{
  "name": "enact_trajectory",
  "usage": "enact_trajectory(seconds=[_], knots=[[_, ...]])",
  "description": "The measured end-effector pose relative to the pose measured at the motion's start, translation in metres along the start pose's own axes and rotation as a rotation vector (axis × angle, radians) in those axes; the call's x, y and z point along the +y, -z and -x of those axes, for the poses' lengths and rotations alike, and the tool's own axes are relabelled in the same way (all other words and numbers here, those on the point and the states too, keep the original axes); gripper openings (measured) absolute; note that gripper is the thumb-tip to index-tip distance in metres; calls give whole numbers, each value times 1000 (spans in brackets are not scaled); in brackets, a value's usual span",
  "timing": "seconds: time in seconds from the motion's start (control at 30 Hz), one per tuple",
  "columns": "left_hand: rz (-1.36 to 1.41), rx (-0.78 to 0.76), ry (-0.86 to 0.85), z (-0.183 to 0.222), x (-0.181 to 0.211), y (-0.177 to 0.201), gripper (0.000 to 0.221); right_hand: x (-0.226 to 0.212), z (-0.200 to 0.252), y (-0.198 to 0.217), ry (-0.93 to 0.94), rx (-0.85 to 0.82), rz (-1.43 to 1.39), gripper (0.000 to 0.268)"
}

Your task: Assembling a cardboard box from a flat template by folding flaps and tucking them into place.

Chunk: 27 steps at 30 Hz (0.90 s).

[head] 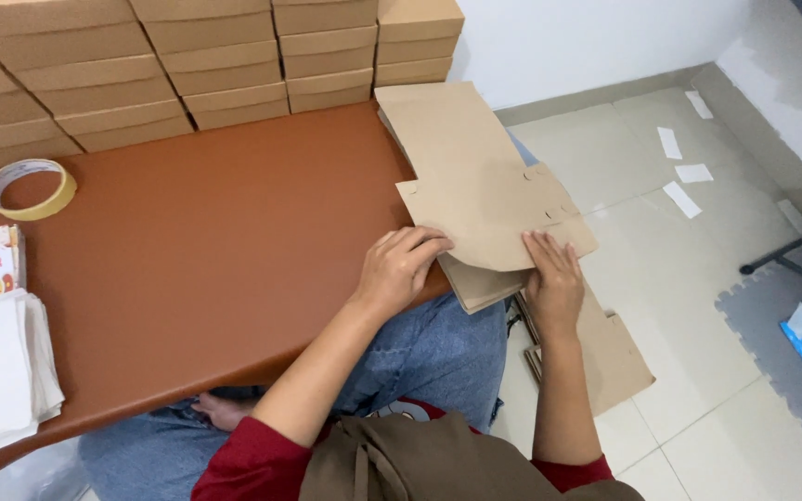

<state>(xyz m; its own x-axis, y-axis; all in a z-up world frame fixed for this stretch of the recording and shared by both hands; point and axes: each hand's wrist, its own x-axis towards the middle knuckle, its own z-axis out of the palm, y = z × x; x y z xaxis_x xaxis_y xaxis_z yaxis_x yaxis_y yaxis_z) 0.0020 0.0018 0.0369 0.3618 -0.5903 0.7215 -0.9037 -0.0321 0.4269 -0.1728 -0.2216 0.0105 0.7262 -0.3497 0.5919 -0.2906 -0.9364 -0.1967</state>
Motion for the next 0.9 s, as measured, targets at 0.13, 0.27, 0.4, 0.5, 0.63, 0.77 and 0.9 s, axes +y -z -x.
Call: enact_trajectory(seconds=[0.13,0.27,0.4,0.5,0.63,0.77,0.9], knots=[[56,98,54,18,13,45,15,-25,7,7,67,183,77,49],[46,142,83,59,24,102,19,-69,13,9,257,261,-1,38],[-133,129,150,118,34,168,20,-125,9,18,617,136,-167,32],[-210,111,318,164,40,200,35,-177,3,22,696,56,-315,21],[-203,231,532,184,46,215,24,-211,-3,4,700,-55,-344,27],[-322,295,685,207,17,209,11,-234,-30,-3,634,-315,-394,19],[-550,193,810,188,4,213,24,-246,-54,-26,590,-298,-260,24]])
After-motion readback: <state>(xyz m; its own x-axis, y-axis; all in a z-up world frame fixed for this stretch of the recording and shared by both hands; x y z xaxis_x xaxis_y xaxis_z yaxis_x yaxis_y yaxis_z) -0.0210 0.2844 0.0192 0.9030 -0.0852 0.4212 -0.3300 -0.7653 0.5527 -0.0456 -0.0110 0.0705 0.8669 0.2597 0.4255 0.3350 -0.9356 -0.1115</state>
